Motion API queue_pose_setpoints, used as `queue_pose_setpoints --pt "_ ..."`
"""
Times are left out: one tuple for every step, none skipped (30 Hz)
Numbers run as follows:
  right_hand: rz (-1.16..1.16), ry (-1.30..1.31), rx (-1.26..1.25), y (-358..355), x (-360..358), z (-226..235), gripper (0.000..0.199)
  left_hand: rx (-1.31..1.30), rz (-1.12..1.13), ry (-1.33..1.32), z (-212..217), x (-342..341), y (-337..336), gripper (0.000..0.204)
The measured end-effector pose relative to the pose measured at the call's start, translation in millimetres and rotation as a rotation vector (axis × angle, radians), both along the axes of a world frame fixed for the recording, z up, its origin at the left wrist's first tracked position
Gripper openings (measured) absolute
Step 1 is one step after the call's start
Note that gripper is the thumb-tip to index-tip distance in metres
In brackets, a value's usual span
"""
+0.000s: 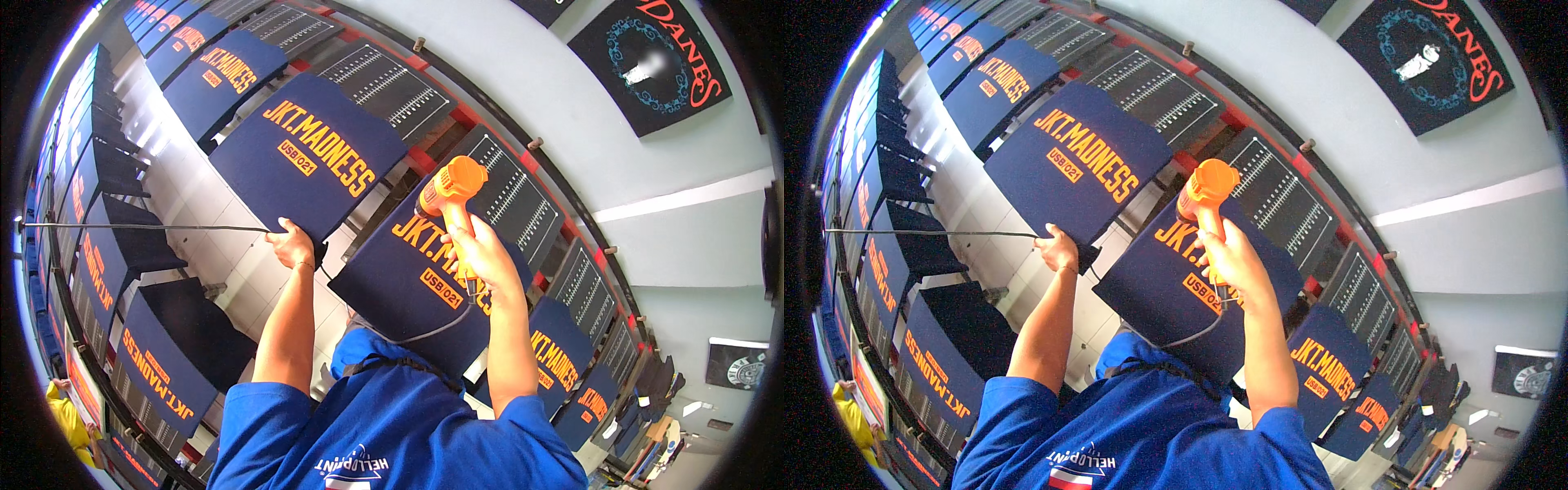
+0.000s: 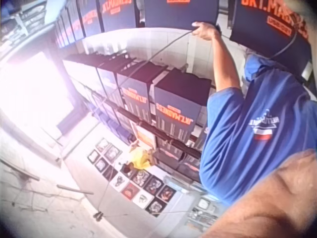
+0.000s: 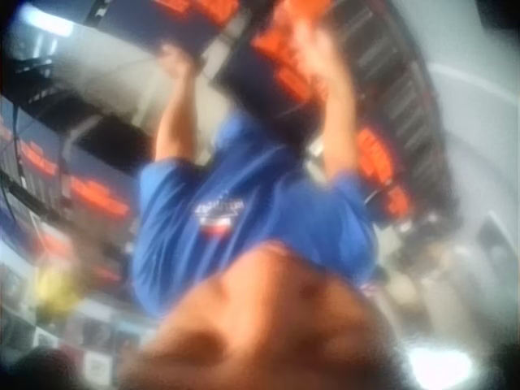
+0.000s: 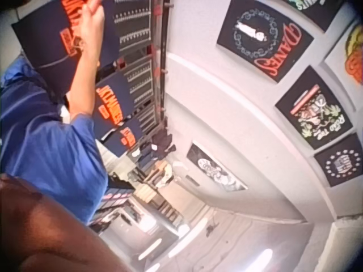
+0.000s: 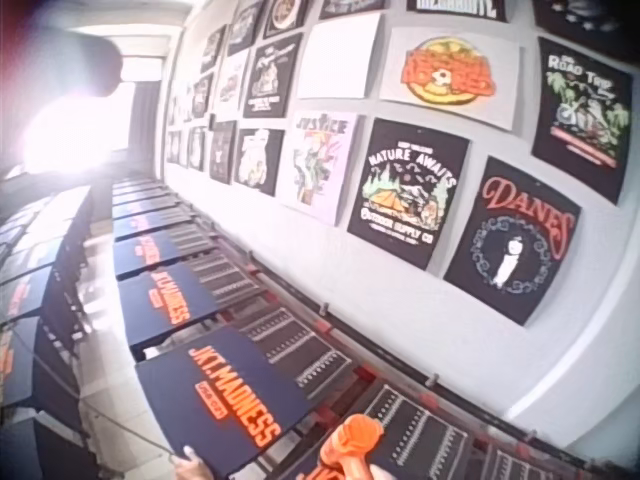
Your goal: The person uses a heat gun to dry the screen-printed logo on several dark blue t-shirts aligned on printing boards, moving from one garment to the next.
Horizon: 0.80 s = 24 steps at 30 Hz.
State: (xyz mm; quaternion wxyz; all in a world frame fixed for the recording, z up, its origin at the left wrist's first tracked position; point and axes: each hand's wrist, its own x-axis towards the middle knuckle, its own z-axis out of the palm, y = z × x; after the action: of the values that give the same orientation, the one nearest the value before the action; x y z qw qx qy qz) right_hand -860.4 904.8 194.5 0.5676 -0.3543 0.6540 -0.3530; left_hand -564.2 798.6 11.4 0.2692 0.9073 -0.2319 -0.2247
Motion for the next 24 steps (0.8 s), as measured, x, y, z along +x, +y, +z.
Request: queue_pose_setpoints --pt "0.003 -0.01 0.003 2 0 0 0.035 -0.004 -0.001 -0.002 0 0 0 0.069" --pt "-0.008 0.002 0.016 4 2 3 0.036 -0.008 -0.004 -0.004 0 -1 -1 0.069" --pt "-0.008 0.003 0.026 12 3 4 0.037 -0.007 -0.007 -0.008 -1 -1 0 0.069" --pt "-0.01 0.003 0.035 22 4 5 0.037 -0.006 -0.01 -0.003 -1 -1 1 0.069" --pt "-0.013 0.004 0.045 35 6 4 0.037 -0.006 -0.013 0.002 0 -1 2 0.069" --pt "0.026 -0.025 0.073 50 2 3 0.038 -0.007 -0.011 0.005 0 2 3 0.069" --pt "0.075 -0.03 0.144 63 -3 9 0.039 -0.014 -0.006 -0.018 -4 3 3 0.067" --pt "0.08 -0.029 0.183 76 -4 19 0.035 -0.022 0.0 -0.041 -10 5 2 0.065" --pt "0.075 -0.025 0.222 89 -5 26 0.032 -0.029 -0.004 -0.061 -11 2 2 0.063" --pt "0.039 -0.017 0.199 99 -1 25 0.033 -0.018 -0.005 -0.06 -12 1 1 0.063" --pt "0.003 -0.01 0.176 109 4 22 0.034 -0.007 -0.005 -0.06 -12 1 1 0.063" --pt "-0.033 0.0 0.151 115 6 22 0.035 0.002 -0.006 -0.059 -9 0 0 0.063" --pt "-0.012 -0.004 0.156 118 5 21 0.036 -0.016 -0.011 -0.039 -8 0 1 0.065" --pt "0.01 -0.008 0.161 119 4 20 0.038 -0.033 -0.016 -0.018 -8 0 3 0.067" --pt "0.033 -0.015 0.166 119 3 20 0.039 -0.05 -0.02 -0.001 -7 1 3 0.069" --pt "0.058 -0.033 0.191 117 1 23 0.037 -0.053 -0.019 0.001 -6 2 3 0.069" --pt "0.044 -0.008 0.18 118 3 21 0.037 -0.056 -0.017 0.004 -5 2 4 0.069" --pt "0.029 0.019 0.169 119 5 17 0.036 -0.06 -0.015 0.008 -5 0 4 0.07" --pt "0.015 0.045 0.158 119 9 15 0.036 -0.06 -0.016 0.009 -6 0 4 0.07" --pt "0.013 0.068 0.136 119 13 15 0.036 -0.06 -0.016 0.009 -7 1 3 0.07" --pt "0.015 0.026 0.155 119 12 16 0.036 -0.057 -0.011 0.008 -7 2 3 0.07" --pt "0.018 -0.017 0.173 118 9 19 0.036 -0.057 -0.014 0.011 -7 2 4 0.07" --pt "0.022 -0.059 0.192 118 8 20 0.036 -0.057 -0.015 0.014 -6 3 4 0.07" --pt "0.015 -0.077 0.178 119 6 18 0.036 -0.057 -0.019 0.018 -5 2 4 0.07"
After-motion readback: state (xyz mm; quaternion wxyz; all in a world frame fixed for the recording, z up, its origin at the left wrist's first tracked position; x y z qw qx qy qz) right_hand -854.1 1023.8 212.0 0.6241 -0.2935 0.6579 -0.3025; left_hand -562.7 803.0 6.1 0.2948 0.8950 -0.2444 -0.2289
